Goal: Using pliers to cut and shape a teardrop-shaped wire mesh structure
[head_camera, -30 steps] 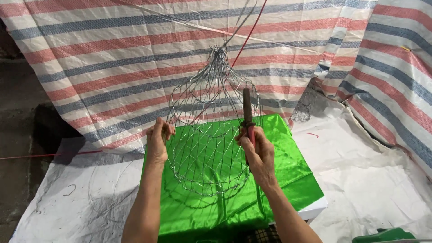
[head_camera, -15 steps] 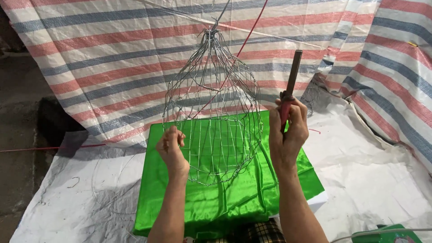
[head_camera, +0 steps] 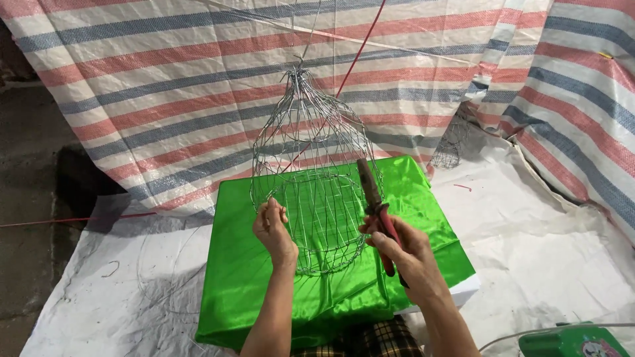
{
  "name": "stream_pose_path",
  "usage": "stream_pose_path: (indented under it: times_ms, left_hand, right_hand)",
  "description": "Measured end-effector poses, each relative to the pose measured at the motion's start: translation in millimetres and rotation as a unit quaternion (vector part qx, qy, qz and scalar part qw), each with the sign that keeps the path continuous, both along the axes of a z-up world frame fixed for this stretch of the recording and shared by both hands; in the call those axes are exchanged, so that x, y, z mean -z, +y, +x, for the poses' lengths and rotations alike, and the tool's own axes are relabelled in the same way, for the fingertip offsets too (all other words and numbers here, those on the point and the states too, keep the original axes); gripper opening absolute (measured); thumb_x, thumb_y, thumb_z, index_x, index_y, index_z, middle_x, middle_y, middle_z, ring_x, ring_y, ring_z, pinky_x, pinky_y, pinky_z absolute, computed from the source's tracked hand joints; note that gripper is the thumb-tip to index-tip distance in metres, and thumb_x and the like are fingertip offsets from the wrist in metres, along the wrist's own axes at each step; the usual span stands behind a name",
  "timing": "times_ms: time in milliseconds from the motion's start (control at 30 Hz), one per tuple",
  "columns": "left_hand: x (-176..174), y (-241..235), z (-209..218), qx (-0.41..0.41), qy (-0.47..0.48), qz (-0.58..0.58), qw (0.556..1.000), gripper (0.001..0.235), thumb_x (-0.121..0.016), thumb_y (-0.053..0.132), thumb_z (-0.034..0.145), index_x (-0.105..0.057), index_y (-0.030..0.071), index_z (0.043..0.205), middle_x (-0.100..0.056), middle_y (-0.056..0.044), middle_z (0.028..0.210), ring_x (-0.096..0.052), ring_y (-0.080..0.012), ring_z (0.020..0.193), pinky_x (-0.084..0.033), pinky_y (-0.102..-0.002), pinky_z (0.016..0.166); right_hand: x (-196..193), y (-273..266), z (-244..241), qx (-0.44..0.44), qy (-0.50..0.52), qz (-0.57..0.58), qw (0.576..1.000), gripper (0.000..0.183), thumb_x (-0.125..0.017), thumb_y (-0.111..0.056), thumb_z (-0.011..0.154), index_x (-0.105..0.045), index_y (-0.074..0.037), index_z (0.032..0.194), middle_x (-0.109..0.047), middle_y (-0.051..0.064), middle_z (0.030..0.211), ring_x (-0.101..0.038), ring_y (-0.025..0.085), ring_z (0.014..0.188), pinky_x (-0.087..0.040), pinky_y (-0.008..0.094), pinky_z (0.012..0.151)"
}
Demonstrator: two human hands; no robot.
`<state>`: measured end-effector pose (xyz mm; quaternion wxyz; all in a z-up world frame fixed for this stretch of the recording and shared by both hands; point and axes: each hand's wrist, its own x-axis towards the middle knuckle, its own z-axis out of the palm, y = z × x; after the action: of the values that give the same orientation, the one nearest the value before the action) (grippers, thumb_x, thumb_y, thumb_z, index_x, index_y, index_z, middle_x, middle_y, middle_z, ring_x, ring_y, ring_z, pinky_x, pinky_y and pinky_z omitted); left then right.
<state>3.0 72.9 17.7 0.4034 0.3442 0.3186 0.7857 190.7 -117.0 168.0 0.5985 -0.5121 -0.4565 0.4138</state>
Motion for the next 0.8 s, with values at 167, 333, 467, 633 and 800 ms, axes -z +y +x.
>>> stream_pose_path:
  times_ms: [167,333,467,633,800]
  left_hand:
    - [-10,-12,-1,0.021,0.084,-0.009,0.996,0.03,-0.063,0.029,0.105,-0.06,0.014,0.079,-0.054,0.003,0.071,-0.047,-0.0086,0.064,-0.046,-0.027,0.061]
    - [-17,-26,-5,0.016,0.135,0.018,0.991,0.017,-0.057,0.024,0.107,-0.066,0.01,0.104,-0.064,-0.003,0.092,-0.06,-0.0136,0.084,-0.057,-0.031,0.08]
    - [-29,-47,-5,-0.119,0.251,0.071,0.958,0.035,-0.056,0.028,0.108,-0.052,0.008,0.137,-0.055,-0.011,0.133,-0.052,-0.0263,0.128,-0.044,-0.044,0.115]
    - [-24,-60,2,-0.206,0.324,0.134,0.913,0.027,-0.063,0.027,0.1,-0.056,0.008,0.118,-0.045,-0.016,0.145,-0.043,-0.0311,0.141,-0.038,-0.053,0.122]
    - [-8,-56,9,-0.225,0.393,0.189,0.871,0.027,-0.064,0.038,0.099,-0.065,0.011,0.099,-0.042,-0.017,0.149,-0.039,-0.0344,0.145,-0.034,-0.06,0.123]
  right_hand:
    - [7,-13,8,-0.039,-0.061,-0.071,0.995,0.038,-0.07,-0.02,0.087,-0.08,-0.001,0.118,-0.078,0.006,0.108,-0.064,0.015,0.087,-0.045,0.026,0.076]
    - [34,-7,18,-0.099,-0.104,-0.048,0.989,0.038,-0.07,-0.027,0.088,-0.078,-0.003,0.116,-0.073,0.008,0.108,-0.067,0.018,0.091,-0.054,0.03,0.08]
    - [31,-3,11,-0.105,-0.207,-0.038,0.972,0.037,-0.067,-0.034,0.089,-0.078,-0.007,0.111,-0.07,0.006,0.108,-0.063,0.014,0.075,-0.05,0.025,0.065]
    - [28,4,3,-0.072,-0.32,-0.032,0.944,0.04,-0.065,-0.04,0.09,-0.076,-0.007,0.111,-0.069,0.004,0.113,-0.067,0.015,0.074,-0.053,0.026,0.063]
    - [46,15,8,-0.045,-0.401,-0.035,0.914,0.048,-0.064,-0.045,0.091,-0.069,-0.008,0.121,-0.066,0.006,0.119,-0.071,0.019,0.085,-0.063,0.032,0.073]
